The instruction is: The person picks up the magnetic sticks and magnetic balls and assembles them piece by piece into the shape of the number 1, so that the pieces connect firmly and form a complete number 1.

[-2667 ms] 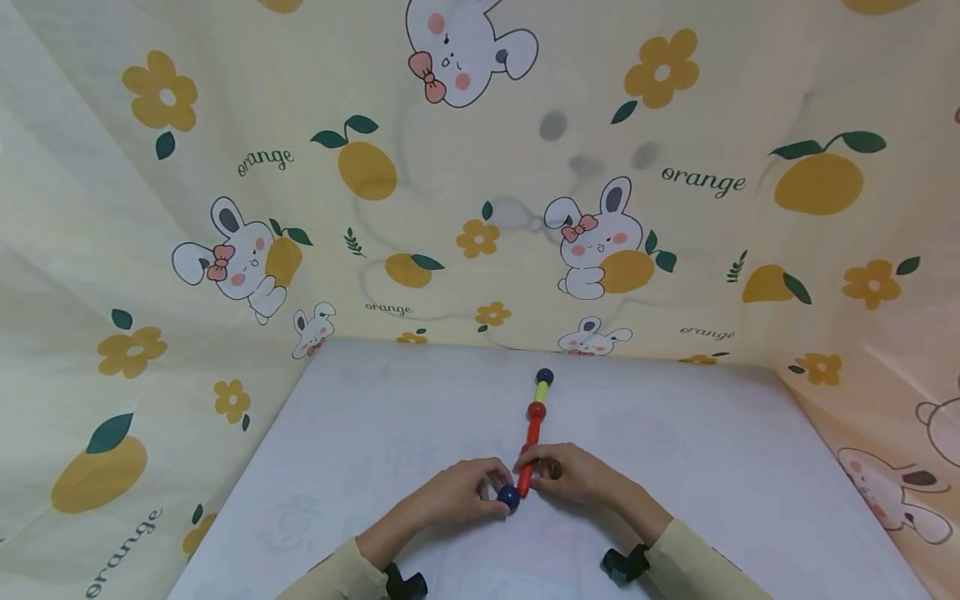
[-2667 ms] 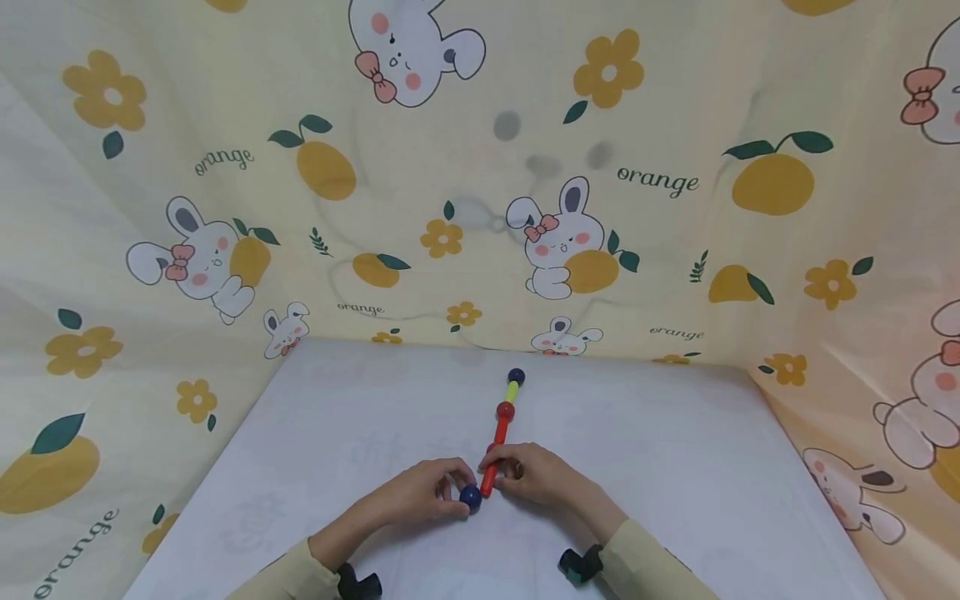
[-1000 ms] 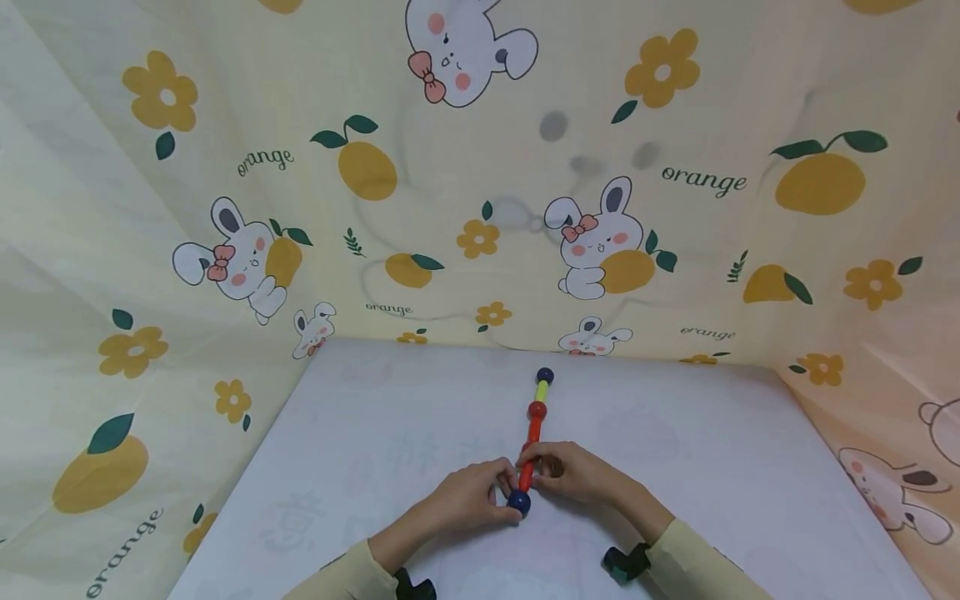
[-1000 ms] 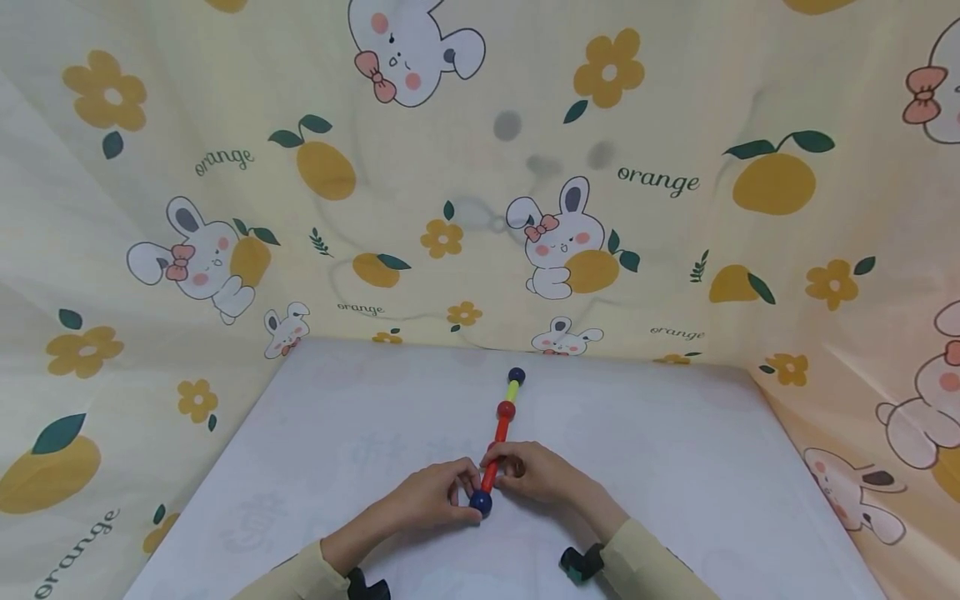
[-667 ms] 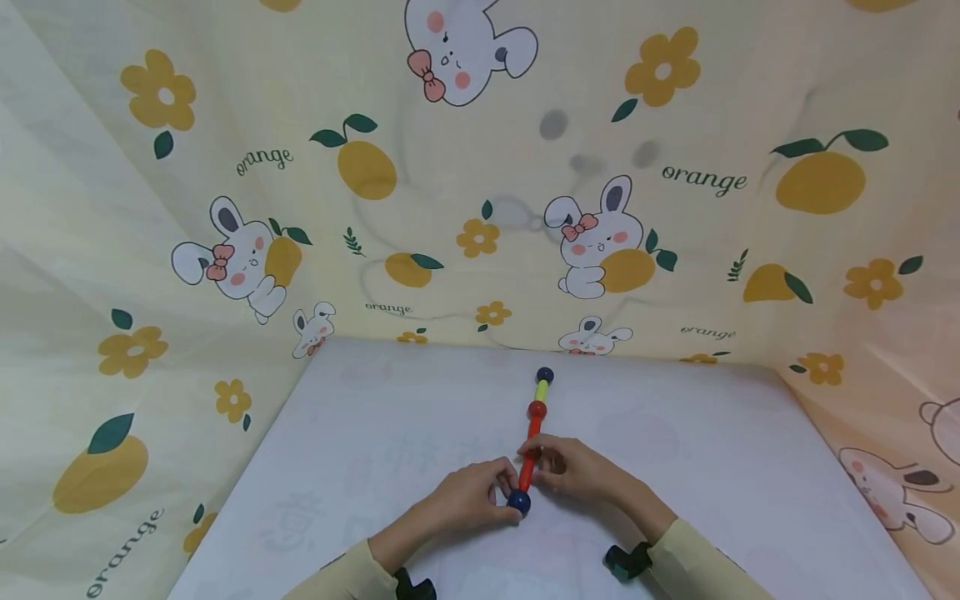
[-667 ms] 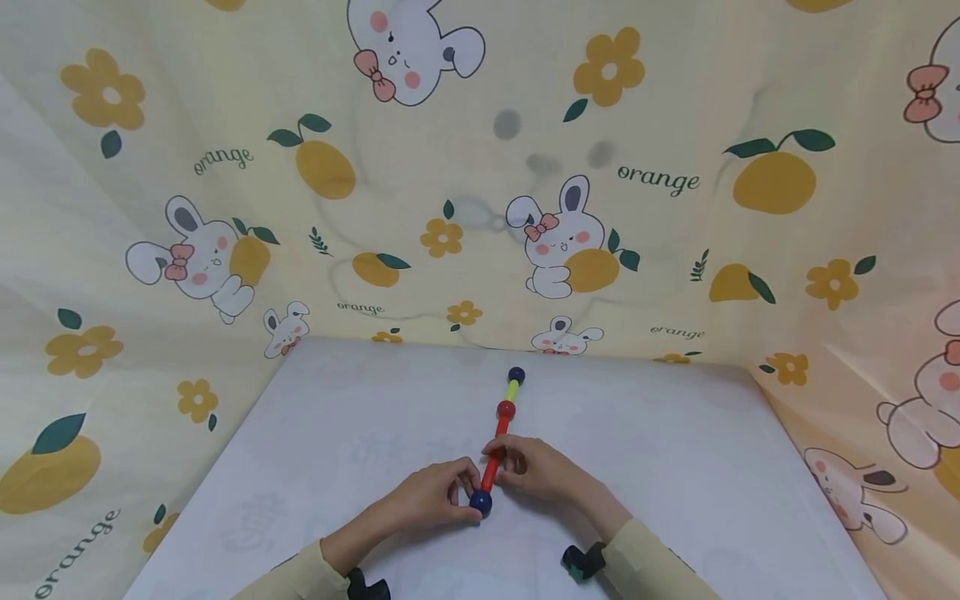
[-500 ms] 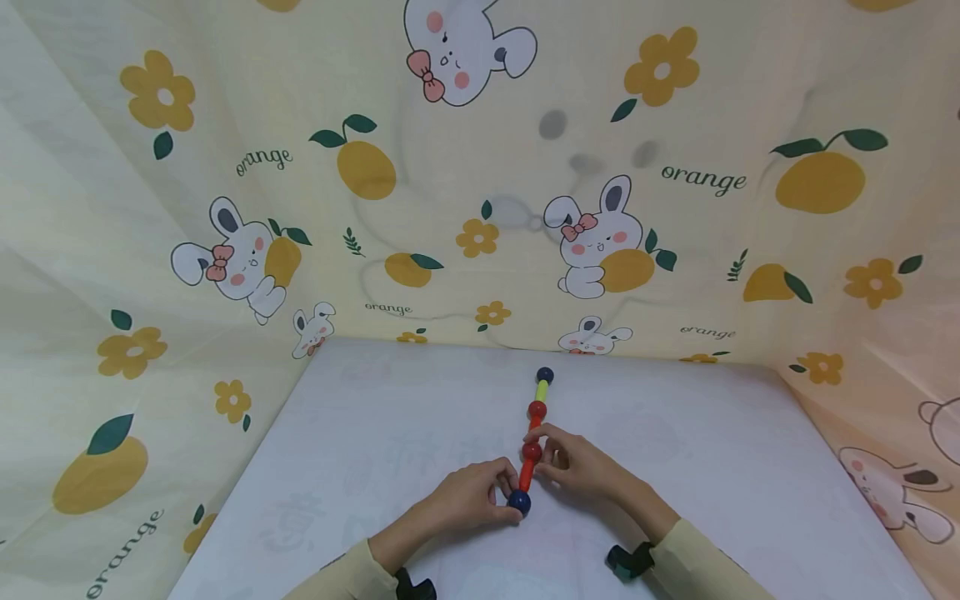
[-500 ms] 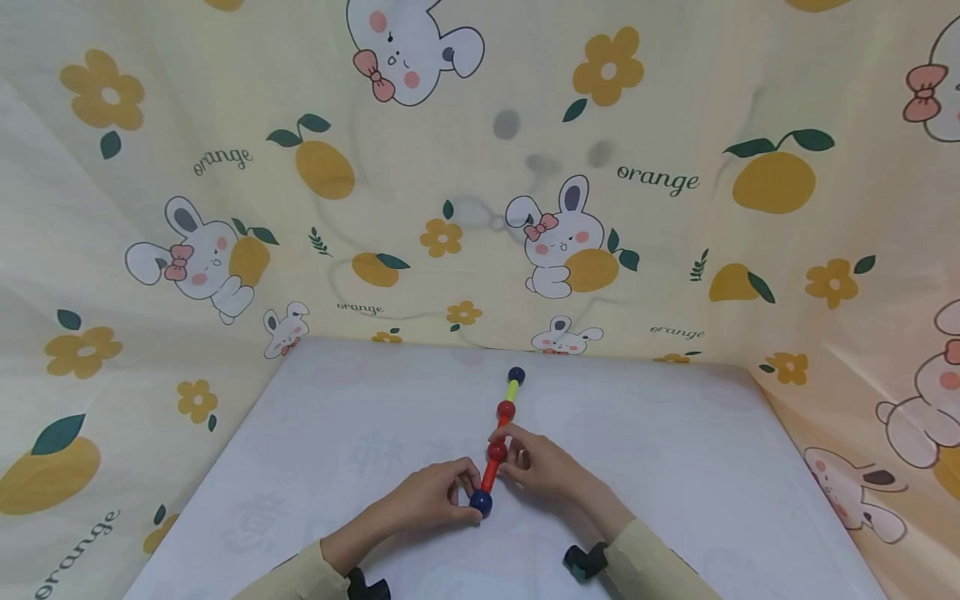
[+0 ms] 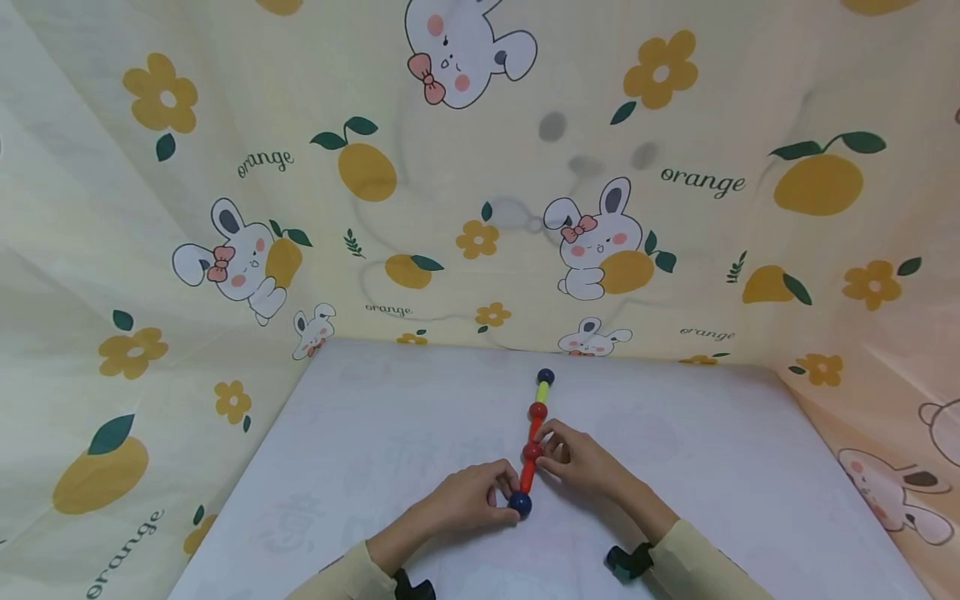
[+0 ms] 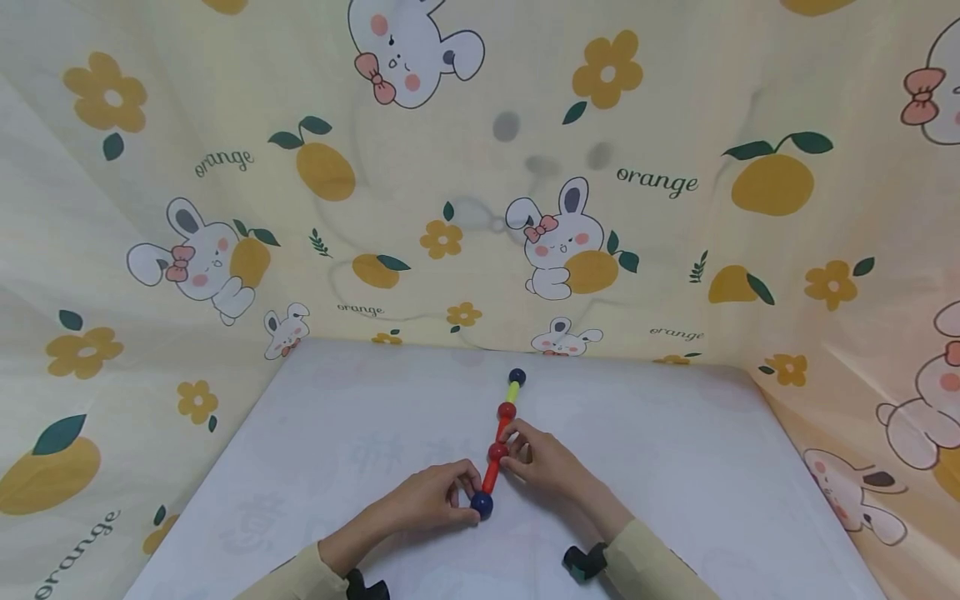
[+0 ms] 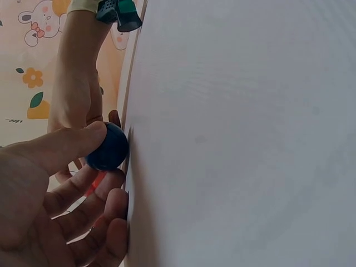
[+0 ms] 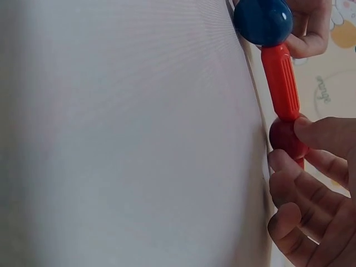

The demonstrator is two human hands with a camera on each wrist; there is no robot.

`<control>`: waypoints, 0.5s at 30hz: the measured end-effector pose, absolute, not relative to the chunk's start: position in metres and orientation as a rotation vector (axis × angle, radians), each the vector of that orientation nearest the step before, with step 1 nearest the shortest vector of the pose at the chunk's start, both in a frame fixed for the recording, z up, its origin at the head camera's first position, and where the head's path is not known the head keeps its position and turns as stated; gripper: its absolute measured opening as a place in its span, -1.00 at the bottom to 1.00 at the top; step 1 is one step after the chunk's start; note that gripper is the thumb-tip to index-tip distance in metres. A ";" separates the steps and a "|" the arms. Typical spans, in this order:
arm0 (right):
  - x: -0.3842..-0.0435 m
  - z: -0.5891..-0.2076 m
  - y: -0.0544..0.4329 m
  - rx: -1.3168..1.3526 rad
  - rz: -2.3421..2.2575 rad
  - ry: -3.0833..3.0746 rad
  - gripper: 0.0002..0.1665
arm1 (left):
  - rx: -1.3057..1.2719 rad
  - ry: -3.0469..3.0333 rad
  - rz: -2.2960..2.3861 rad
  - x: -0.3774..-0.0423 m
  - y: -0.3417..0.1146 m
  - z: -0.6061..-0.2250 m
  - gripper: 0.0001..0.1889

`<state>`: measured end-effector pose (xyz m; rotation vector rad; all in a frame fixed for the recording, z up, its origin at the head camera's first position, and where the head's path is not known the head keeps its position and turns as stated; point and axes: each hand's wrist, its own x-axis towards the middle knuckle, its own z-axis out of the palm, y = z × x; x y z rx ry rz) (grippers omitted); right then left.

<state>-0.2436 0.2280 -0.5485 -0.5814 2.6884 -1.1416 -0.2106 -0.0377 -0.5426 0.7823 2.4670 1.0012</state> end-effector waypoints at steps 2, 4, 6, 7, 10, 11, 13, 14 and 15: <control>-0.244 -0.549 0.228 -0.579 -1.147 2.688 -0.64 | 0.774 2.465 1.006 -0.211 -0.037 -0.543 -0.64; -0.245 -0.549 0.228 -0.582 -1.150 2.686 -0.64 | 0.767 2.464 1.014 -0.210 -0.036 -0.543 -0.64; -0.246 -0.549 0.228 -0.590 -1.149 2.683 -0.65 | 0.759 2.462 1.020 -0.210 -0.035 -0.543 -0.65; -0.247 -0.549 0.228 -0.595 -1.148 2.680 -0.66 | 0.754 2.462 1.022 -0.210 -0.034 -0.543 -0.65; -0.249 -0.548 0.228 -0.618 -1.146 2.665 -0.67 | 0.745 2.466 1.026 -0.209 -0.032 -0.543 -0.64; -0.250 -0.548 0.228 -0.627 -1.149 2.657 -0.67 | 0.743 2.467 1.026 -0.209 -0.031 -0.543 -0.64; -0.252 -0.547 0.229 -0.643 -1.154 2.641 -0.67 | 0.739 2.469 1.028 -0.209 -0.030 -0.544 -0.64; -0.253 -0.547 0.229 -0.650 -1.156 2.632 -0.67 | 0.737 2.468 1.029 -0.209 -0.030 -0.544 -0.64; -0.254 -0.547 0.229 -0.654 -1.156 2.628 -0.67 | 0.737 2.468 1.028 -0.209 -0.029 -0.544 -0.64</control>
